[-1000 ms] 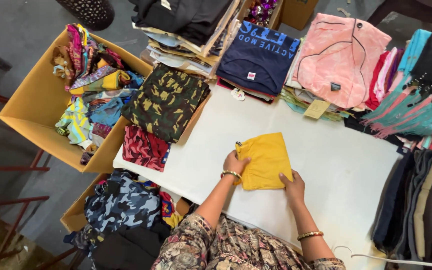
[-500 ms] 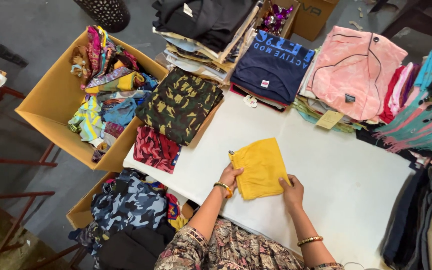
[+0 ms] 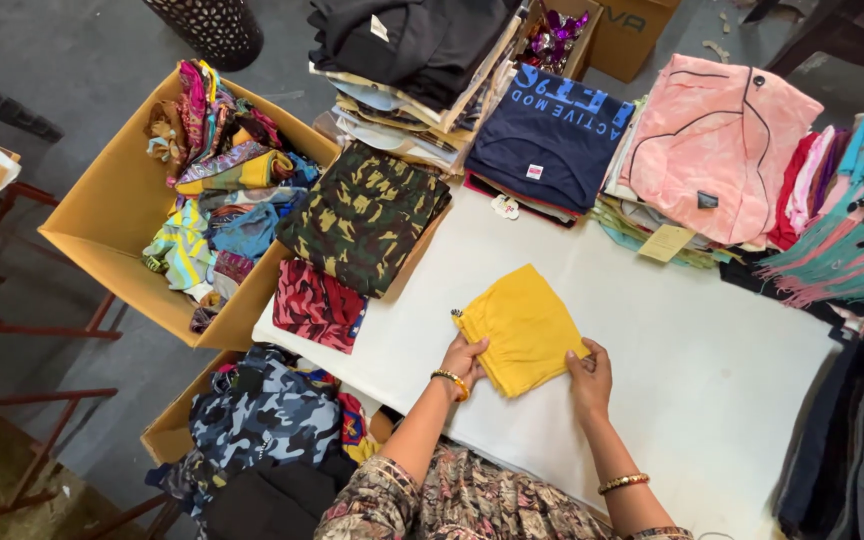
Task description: The person folds several pieces of clothing on a white table. They handle a camouflage-patterned garment, a yellow garment, and a black garment, folding each one neatly and placing them into a cardboard box.
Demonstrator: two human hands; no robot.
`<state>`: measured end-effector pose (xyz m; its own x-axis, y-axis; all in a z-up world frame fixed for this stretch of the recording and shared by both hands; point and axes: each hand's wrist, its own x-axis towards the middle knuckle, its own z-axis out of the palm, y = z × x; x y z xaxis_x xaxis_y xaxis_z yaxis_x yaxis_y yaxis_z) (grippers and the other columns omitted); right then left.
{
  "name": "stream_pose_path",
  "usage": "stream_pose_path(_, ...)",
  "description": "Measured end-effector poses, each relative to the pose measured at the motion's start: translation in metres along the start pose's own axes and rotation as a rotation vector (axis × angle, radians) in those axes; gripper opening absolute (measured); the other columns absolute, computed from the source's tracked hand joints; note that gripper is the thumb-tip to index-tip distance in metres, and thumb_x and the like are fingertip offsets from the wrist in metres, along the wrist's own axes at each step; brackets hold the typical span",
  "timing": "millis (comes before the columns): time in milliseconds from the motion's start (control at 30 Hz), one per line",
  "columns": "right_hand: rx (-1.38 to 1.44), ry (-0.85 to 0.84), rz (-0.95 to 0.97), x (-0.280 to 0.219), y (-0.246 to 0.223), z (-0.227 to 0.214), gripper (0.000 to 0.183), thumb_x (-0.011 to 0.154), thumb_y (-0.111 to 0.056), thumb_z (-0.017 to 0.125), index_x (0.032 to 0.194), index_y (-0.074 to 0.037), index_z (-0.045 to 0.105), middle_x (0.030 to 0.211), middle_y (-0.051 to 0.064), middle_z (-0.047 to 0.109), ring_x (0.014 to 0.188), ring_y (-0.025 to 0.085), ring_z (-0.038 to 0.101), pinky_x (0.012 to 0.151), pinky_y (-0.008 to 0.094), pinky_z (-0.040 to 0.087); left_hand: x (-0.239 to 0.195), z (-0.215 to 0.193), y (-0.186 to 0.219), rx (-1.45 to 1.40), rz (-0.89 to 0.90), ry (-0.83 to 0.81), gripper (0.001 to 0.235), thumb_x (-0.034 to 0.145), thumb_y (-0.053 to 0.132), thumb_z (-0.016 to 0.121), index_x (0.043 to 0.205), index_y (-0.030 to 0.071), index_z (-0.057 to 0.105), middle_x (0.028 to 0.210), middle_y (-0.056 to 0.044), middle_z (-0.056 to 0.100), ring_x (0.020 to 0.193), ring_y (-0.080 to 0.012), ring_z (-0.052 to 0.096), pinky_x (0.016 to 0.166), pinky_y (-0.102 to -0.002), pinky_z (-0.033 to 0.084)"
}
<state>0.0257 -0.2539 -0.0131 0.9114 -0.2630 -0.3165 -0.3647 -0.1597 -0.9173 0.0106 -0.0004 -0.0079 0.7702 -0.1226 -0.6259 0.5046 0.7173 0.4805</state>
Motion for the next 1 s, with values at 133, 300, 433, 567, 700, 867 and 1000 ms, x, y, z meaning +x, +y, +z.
stream_pose_path(133, -0.022, -0.023, -0.087, -0.006, 0.01, -0.006, 0.046, 0.093, -0.016, 0.075, 0.135, -0.005, 0.059, 0.107, 0.007, 0.056, 0.093, 0.013, 0.053, 0.087, 0.028, 0.049, -0.035, 0.012, 0.029, -0.041, 0.061, -0.016, 0.057, 0.094, 0.007, 0.06, 0.148, 0.01, 0.04, 0.136, -0.012, 0.064, 0.121, -0.0286, 0.066, 0.096, -0.049, 0.06)
stream_pose_path(300, -0.058, -0.066, -0.141, -0.014, 0.006, -0.006, 0.052, 0.091, -0.014, 0.073, 0.139, -0.005, 0.053, 0.111, 0.004, 0.06, 0.092, 0.012, 0.056, 0.08, 0.028, 0.052, -0.109, -0.041, 0.085, -0.121, 0.345, 0.037, 0.055, 0.09, 0.001, 0.063, 0.143, 0.005, 0.05, 0.134, -0.008, 0.066, 0.118, -0.019, 0.067, 0.098, -0.032, 0.058)
stream_pose_path(433, -0.038, -0.107, -0.031, -0.021, -0.015, -0.006, 0.051, 0.091, -0.014, 0.07, 0.138, -0.007, 0.053, 0.109, 0.004, 0.058, 0.089, 0.011, 0.055, 0.061, 0.029, 0.052, -0.175, -0.088, 0.139, -0.136, 0.623, 0.089, 0.053, 0.098, -0.002, 0.063, 0.149, 0.004, 0.05, 0.138, -0.011, 0.063, 0.113, -0.0209, 0.065, 0.088, -0.031, 0.052)
stream_pose_path(567, -0.073, -0.105, -0.075, -0.021, -0.019, -0.007, 0.048, 0.093, -0.013, 0.07, 0.138, -0.006, 0.053, 0.107, 0.004, 0.059, 0.085, 0.01, 0.055, 0.056, 0.028, 0.052, -0.23, -0.077, 0.208, -0.191, 0.811, 0.199, 0.05, 0.097, -0.001, 0.056, 0.146, 0.007, 0.049, 0.138, -0.011, 0.061, 0.12, -0.0269, 0.065, 0.098, -0.041, 0.056)
stream_pose_path(700, -0.137, -0.085, -0.11, -0.017, -0.021, -0.008, 0.047, 0.094, -0.014, 0.07, 0.138, -0.005, 0.054, 0.101, 0.002, 0.061, 0.08, 0.01, 0.053, 0.057, 0.028, 0.052, -0.242, -0.091, 0.237, -0.209, 0.933, 0.134, 0.046, 0.102, 0.002, 0.055, 0.147, 0.005, 0.048, 0.143, -0.013, 0.059, 0.128, -0.0296, 0.061, 0.105, -0.046, 0.053)
stream_pose_path(867, -0.138, -0.084, -0.086, -0.014, -0.016, -0.009, 0.047, 0.095, -0.013, 0.07, 0.138, -0.005, 0.055, 0.098, 0.002, 0.062, 0.078, 0.009, 0.055, 0.057, 0.028, 0.051, -0.151, -0.206, 0.191, -0.275, 0.911, 0.14, 0.053, 0.101, 0.005, 0.057, 0.152, 0.006, 0.045, 0.149, -0.01, 0.058, 0.136, -0.029, 0.057, 0.115, -0.048, 0.046)
stream_pose_path(1000, -0.184, -0.091, -0.039, -0.017, -0.025, -0.007, 0.046, 0.094, -0.013, 0.069, 0.137, -0.005, 0.055, 0.096, 0.003, 0.063, 0.076, 0.01, 0.055, 0.056, 0.029, 0.052, -0.089, -0.25, 0.139, -0.391, 0.528, 0.461, 0.053, 0.097, 0.01, 0.057, 0.148, 0.018, 0.044, 0.138, -0.009, 0.055, 0.123, -0.0355, 0.056, 0.101, -0.06, 0.045)
